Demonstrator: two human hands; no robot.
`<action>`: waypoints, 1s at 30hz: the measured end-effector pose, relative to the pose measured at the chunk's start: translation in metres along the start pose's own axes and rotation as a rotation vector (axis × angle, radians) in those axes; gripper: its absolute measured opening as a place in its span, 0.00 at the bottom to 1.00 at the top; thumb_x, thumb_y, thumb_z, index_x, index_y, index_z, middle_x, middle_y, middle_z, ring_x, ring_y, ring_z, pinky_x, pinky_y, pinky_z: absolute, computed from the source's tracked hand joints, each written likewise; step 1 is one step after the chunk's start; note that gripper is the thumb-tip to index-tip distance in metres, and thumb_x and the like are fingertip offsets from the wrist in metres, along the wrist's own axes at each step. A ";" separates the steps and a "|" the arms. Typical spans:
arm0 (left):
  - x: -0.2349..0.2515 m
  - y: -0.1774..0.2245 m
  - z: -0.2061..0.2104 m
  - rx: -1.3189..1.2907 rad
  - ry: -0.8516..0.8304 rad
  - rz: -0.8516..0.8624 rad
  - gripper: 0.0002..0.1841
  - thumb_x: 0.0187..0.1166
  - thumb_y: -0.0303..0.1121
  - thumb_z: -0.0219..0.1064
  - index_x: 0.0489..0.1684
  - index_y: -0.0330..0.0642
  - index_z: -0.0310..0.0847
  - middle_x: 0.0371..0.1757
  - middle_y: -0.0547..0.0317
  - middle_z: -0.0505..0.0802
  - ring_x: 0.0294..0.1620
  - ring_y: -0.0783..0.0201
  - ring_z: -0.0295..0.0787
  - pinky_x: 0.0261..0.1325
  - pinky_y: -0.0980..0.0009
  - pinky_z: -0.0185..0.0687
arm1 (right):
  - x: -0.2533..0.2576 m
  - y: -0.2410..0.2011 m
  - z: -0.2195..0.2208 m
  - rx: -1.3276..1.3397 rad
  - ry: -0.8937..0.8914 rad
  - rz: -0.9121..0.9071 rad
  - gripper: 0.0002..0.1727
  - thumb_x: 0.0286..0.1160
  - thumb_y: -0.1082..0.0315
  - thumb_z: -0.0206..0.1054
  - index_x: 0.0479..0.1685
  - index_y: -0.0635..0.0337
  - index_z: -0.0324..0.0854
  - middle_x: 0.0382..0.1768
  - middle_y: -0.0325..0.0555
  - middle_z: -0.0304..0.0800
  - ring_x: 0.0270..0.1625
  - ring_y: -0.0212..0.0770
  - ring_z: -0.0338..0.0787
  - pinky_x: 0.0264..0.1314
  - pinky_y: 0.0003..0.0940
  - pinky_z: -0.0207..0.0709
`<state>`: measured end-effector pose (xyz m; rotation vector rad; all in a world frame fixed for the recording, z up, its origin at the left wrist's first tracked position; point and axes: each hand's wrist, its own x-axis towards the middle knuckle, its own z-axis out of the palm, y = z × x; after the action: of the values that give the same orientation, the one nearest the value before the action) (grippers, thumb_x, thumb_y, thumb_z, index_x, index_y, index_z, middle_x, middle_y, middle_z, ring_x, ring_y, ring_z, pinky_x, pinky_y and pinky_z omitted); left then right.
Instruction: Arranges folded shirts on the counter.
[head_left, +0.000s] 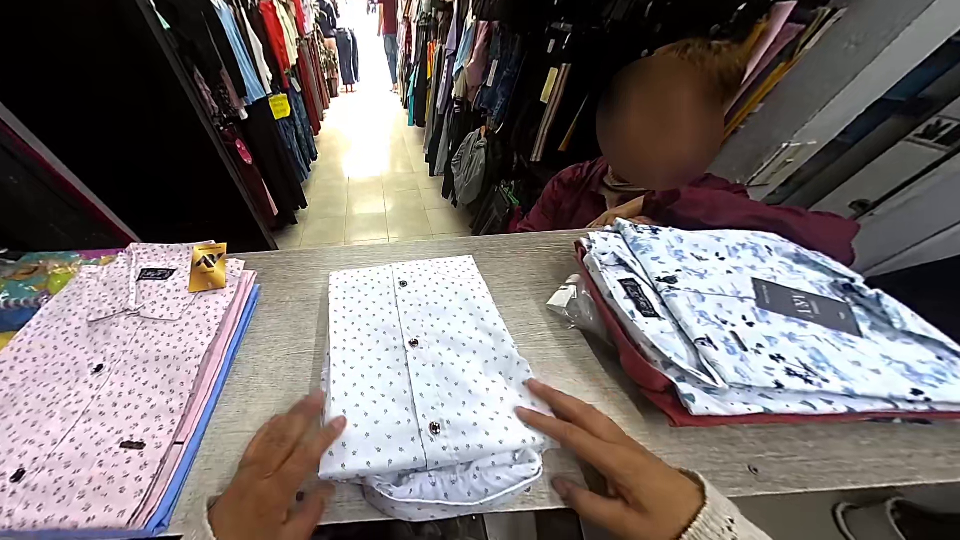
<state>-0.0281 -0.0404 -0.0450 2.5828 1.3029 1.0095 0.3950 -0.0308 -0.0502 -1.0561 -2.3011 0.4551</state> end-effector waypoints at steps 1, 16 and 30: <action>-0.001 0.001 0.003 -0.025 -0.054 0.049 0.32 0.82 0.59 0.59 0.84 0.57 0.69 0.83 0.54 0.78 0.86 0.58 0.69 0.85 0.53 0.64 | -0.002 0.000 0.002 -0.054 -0.015 -0.033 0.36 0.75 0.40 0.63 0.84 0.42 0.72 0.84 0.51 0.73 0.86 0.55 0.71 0.83 0.60 0.67; 0.033 0.053 -0.048 -0.325 0.242 0.129 0.06 0.84 0.37 0.66 0.47 0.57 0.89 0.66 0.75 0.87 0.75 0.77 0.77 0.79 0.78 0.70 | 0.012 -0.026 -0.021 0.164 0.343 -0.301 0.18 0.86 0.47 0.58 0.54 0.43 0.89 0.70 0.33 0.87 0.81 0.42 0.78 0.86 0.46 0.70; 0.159 -0.056 0.000 -0.627 0.003 -0.977 0.26 0.93 0.44 0.51 0.67 0.25 0.77 0.55 0.32 0.90 0.54 0.48 0.89 0.65 0.48 0.81 | 0.156 0.004 -0.038 0.556 0.308 0.625 0.25 0.94 0.54 0.46 0.70 0.68 0.72 0.42 0.55 0.87 0.39 0.42 0.88 0.46 0.44 0.83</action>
<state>0.0005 0.1133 0.0189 1.2371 1.6109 0.9576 0.3378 0.0947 0.0313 -1.4054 -1.4141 1.0203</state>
